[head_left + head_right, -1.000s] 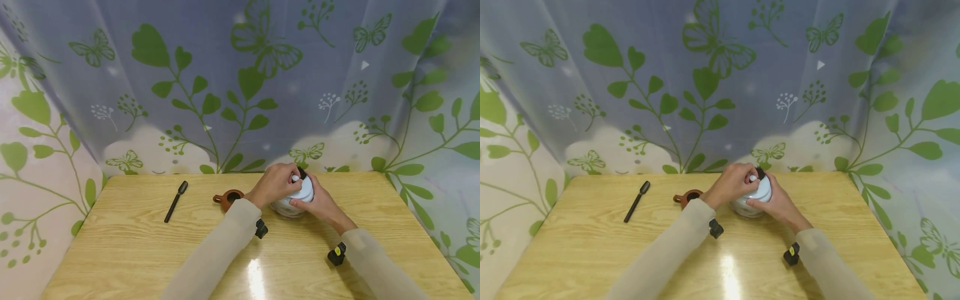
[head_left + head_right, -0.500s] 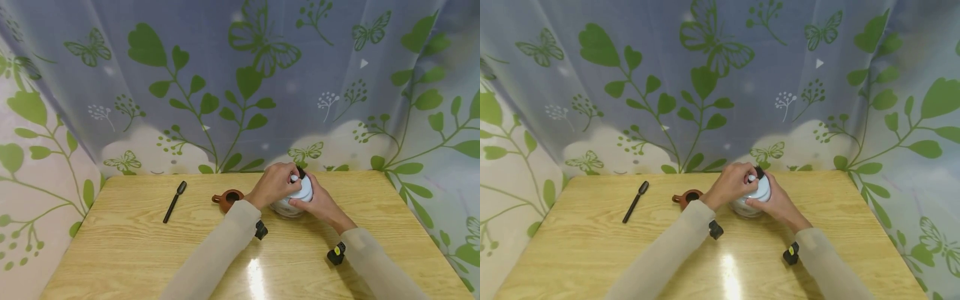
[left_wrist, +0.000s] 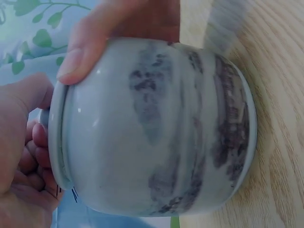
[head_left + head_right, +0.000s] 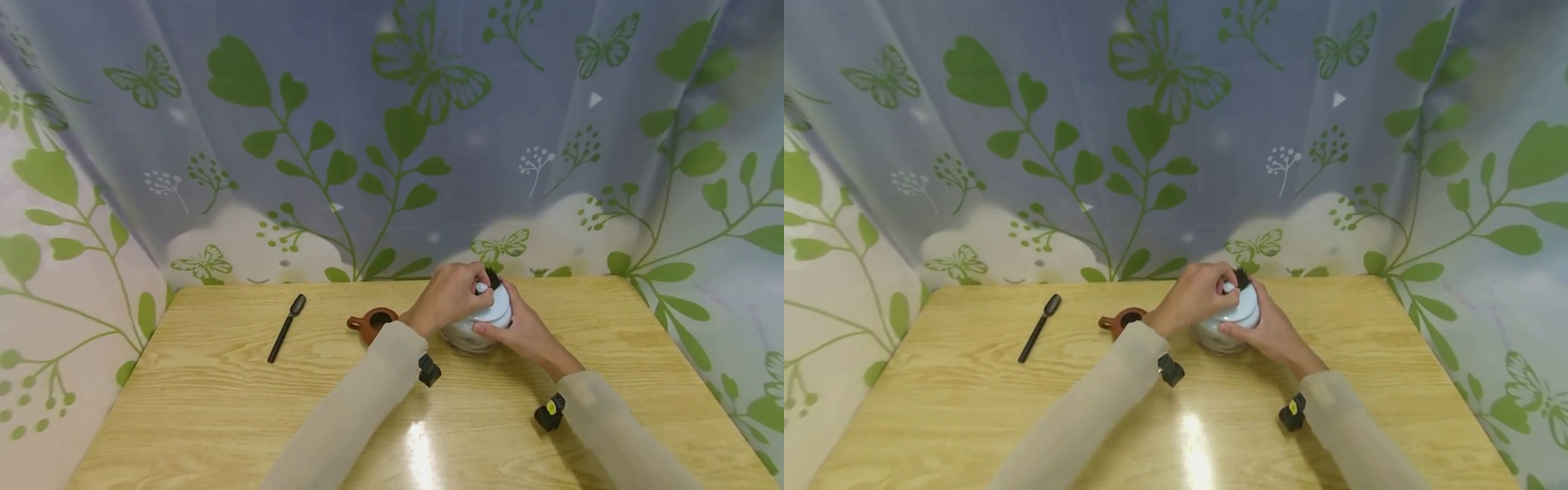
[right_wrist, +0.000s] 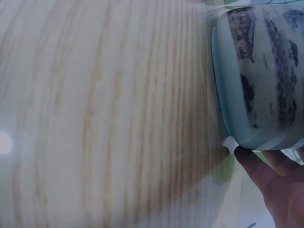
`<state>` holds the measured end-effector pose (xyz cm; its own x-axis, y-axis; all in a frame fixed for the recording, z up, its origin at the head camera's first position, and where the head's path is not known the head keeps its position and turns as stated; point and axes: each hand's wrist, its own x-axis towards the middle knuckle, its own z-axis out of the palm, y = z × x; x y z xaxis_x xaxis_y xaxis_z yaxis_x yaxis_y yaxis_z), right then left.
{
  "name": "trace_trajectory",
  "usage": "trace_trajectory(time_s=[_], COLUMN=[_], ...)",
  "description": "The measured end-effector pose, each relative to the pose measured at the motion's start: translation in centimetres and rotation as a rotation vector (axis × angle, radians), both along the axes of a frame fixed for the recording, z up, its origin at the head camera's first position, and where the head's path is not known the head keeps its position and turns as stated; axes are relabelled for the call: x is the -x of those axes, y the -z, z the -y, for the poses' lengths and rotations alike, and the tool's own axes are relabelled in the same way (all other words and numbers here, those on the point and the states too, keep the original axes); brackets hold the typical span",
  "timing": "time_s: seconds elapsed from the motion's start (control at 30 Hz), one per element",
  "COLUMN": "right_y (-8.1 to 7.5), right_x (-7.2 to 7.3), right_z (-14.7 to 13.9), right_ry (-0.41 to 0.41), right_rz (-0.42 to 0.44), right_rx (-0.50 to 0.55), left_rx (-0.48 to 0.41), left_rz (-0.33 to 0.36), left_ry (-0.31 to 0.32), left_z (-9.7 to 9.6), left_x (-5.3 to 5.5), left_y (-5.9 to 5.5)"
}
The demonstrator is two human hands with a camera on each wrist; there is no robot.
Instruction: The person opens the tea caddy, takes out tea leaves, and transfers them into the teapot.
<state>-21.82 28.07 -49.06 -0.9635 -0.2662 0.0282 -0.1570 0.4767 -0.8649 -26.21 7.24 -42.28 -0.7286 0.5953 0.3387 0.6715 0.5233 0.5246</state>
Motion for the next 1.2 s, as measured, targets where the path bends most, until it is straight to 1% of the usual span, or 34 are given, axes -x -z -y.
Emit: trace_trajectory(time_s=[0.13,0.27,0.43,0.6,0.73,0.83,1.03,1.2], right_y=[-0.09,-0.22,-0.34,-0.17,0.01,0.01,-0.02,-0.01], right_x=[-0.08,-0.19,-0.23,-0.16,-0.13,-0.13,-0.04,-0.05], right_z=[0.05,0.05,0.07,0.02,-0.04,-0.04,-0.07,-0.08], right_ry=[-0.008,-0.009,0.007,0.014,0.019,0.020,0.010,0.010], right_rz=[-0.010,-0.010,0.009,0.018,0.017,0.010,0.019,0.028], right_rx=[0.002,0.004,0.007,-0.004,-0.006,-0.012,0.007,0.004], left_rx=[-0.006,-0.021,-0.036,-0.033,-0.034,-0.041,-0.050,-0.032], left_rz=[-0.043,-0.064,-0.070,-0.085,-0.100,-0.095,-0.099,-0.094], left_ry=[-0.003,0.002,0.008,0.005,0.004,0.004,0.005,0.007], left_z=[-0.02,-0.02,-0.08,-0.12,-0.20,-0.22,-0.16,-0.09], left_x=[-0.08,-0.10,-0.02,-0.05,-0.07,-0.06,0.00,-0.04], left_y=[0.23,0.49,0.53,0.70,0.94,1.03,0.90,0.73])
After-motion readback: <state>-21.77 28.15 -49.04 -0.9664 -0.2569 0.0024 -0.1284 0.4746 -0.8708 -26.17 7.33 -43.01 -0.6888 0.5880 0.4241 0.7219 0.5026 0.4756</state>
